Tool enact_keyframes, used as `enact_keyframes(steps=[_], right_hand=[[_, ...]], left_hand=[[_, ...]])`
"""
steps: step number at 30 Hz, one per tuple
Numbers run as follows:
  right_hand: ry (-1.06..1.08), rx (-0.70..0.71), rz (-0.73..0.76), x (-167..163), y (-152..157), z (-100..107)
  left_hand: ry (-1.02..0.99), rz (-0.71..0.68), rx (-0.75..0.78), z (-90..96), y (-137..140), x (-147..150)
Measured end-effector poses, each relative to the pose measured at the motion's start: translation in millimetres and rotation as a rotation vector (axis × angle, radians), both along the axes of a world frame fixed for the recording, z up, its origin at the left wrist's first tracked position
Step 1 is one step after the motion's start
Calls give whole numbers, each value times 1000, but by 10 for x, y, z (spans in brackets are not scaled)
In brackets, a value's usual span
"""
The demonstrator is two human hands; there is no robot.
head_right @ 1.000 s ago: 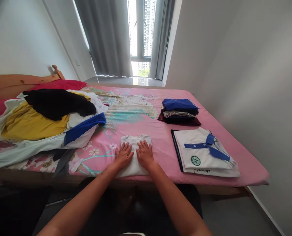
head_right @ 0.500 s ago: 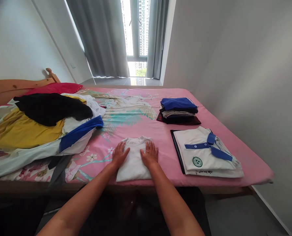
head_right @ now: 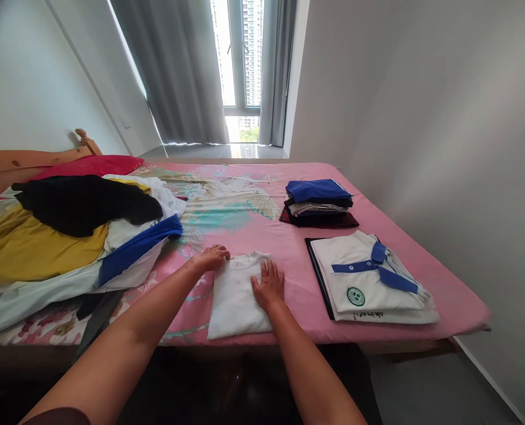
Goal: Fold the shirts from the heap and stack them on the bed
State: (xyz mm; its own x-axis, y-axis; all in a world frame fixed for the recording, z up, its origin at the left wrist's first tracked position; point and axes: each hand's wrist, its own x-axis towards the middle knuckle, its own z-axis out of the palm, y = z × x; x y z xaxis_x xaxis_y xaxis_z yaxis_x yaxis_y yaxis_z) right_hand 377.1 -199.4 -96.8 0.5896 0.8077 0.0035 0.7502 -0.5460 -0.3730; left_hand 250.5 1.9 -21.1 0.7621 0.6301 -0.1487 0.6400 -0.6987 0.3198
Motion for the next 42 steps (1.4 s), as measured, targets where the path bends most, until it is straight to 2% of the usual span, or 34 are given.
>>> enact_keyframes(steps=[5, 9, 13, 17, 19, 22, 24, 26, 28, 30, 33, 36, 42], right_hand=[[-14, 12, 6, 7, 5, -5], [-23, 6, -2, 6, 2, -2], [-17, 10, -8, 5, -14, -7], [10, 17, -6, 5, -19, 0], [46, 59, -11, 17, -19, 20], [216, 271, -53, 77, -81, 53], [352, 423, -125, 148, -205, 59], [548, 513, -222, 230, -393, 50], [754, 534, -281, 302, -598, 43], [864, 509, -271, 348, -751, 56], [868, 468, -227, 360, -799, 114], [862, 459, -196, 329, -699, 179], [858, 449, -156, 263, -603, 205]], left_hand=[[0, 24, -6, 33, 106, 41], [-98, 195, 10, -34, 76, -23], [-257, 411, 19, -196, -194, -172], [-344, 523, -90, -367, -605, -416], [-376, 534, -154, -417, -776, -546], [-423, 502, -262, -448, -941, -711], [-451, 472, -356, -454, -996, -791], [-478, 445, -460, -457, -1023, -849], [-507, 425, -563, -457, -1029, -887], [-536, 426, -652, -451, -1021, -913], [-560, 459, -758, -433, -994, -944], [-572, 479, -833, -421, -982, -974], [-589, 467, -914, -436, -992, -1015]])
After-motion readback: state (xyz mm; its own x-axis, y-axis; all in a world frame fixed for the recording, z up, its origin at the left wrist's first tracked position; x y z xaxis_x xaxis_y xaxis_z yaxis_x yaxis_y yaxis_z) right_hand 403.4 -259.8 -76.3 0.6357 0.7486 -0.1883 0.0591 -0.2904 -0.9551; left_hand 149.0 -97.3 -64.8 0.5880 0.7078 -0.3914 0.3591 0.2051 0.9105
